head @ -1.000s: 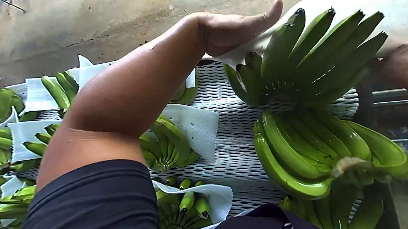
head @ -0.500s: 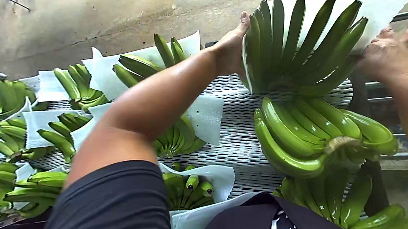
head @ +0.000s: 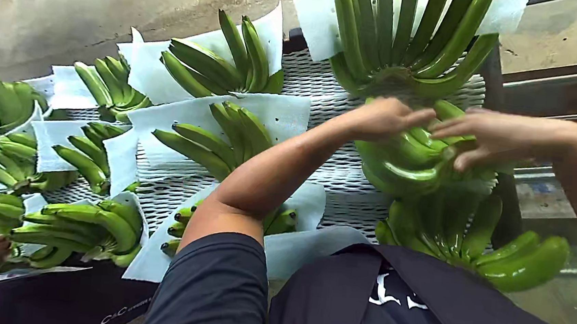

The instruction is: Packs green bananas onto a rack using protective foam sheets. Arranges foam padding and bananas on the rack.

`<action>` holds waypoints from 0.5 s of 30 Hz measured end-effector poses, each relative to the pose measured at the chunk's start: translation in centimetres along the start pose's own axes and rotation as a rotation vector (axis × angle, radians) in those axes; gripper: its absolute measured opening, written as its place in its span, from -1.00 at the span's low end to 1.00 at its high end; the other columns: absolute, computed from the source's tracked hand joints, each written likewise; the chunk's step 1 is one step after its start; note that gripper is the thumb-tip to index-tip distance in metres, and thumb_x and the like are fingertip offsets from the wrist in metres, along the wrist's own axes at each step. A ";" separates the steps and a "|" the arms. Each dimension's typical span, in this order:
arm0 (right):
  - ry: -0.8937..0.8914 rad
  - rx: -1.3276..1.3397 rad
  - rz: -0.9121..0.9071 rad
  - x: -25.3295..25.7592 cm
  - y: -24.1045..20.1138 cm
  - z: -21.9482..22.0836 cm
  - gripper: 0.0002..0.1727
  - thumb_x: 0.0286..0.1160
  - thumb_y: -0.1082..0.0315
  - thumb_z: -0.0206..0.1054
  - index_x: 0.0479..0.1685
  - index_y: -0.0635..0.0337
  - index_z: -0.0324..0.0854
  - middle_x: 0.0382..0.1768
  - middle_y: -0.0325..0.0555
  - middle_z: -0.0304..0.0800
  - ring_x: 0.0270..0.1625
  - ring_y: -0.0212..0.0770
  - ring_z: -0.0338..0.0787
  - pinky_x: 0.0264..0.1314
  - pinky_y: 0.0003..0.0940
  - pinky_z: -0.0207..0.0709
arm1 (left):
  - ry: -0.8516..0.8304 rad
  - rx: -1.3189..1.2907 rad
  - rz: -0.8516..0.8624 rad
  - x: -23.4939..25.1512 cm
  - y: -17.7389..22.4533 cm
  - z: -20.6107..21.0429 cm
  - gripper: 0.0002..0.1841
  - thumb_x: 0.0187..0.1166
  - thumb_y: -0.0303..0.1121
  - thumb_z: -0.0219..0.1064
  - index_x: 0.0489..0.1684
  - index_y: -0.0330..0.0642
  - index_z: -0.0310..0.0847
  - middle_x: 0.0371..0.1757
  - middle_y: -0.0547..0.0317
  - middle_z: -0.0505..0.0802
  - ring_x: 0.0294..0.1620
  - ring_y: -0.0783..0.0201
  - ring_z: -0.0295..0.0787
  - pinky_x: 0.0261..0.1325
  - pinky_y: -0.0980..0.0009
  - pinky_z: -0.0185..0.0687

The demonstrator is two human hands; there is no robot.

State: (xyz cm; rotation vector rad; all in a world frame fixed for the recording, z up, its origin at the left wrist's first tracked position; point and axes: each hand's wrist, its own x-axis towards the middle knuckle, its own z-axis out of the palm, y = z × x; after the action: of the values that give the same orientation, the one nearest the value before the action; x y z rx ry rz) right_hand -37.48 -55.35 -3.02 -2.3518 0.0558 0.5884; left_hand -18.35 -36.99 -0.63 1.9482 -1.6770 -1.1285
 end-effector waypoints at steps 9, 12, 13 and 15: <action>0.678 -0.306 -0.250 -5.2 -3.0 11.6 -0.74 0.34 0.62 0.33 -0.04 0.25 0.82 -0.09 0.20 0.85 -0.02 0.27 0.85 -0.05 0.19 0.70 | 0.111 0.606 0.318 -8.0 3.2 8.8 -0.37 0.07 -0.12 0.77 0.18 -0.11 0.72 -0.06 0.03 0.84 0.14 -0.03 0.75 0.68 -0.26 0.10; 0.799 -0.329 -0.230 -5.1 -3.1 11.9 -0.74 0.46 0.57 0.28 0.02 0.27 0.80 0.01 0.23 0.86 0.05 0.27 0.86 0.02 0.16 0.71 | 0.236 0.796 0.364 -8.5 4.3 8.5 -0.66 0.44 -0.57 0.42 0.19 -0.16 0.72 -0.10 -0.06 0.83 0.11 -0.08 0.75 0.65 -0.21 0.13; 0.843 -0.333 -0.223 -4.6 -3.2 11.7 -0.75 0.49 0.55 0.27 0.04 0.28 0.79 0.03 0.23 0.86 0.07 0.27 0.86 0.06 0.15 0.71 | 0.263 0.876 0.366 -8.4 4.6 7.8 -0.67 0.51 -0.64 0.31 0.21 -0.19 0.72 -0.08 -0.09 0.83 0.15 -0.10 0.74 0.70 -0.21 0.09; 0.964 -0.345 -0.216 -3.2 -3.5 11.9 -0.78 0.58 0.48 0.28 0.05 0.27 0.78 0.05 0.21 0.88 0.10 0.24 0.87 0.12 0.09 0.70 | 0.263 1.021 0.358 -8.6 5.0 6.2 -0.66 0.57 -0.71 0.17 0.21 -0.27 0.69 -0.04 -0.14 0.83 0.24 -0.15 0.72 0.77 -0.24 -0.07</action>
State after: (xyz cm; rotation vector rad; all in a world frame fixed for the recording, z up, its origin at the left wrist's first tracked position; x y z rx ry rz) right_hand -44.37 -45.40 -7.26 -2.7061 0.1392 -0.7230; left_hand -26.25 -28.72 1.86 1.9823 -2.5560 0.2027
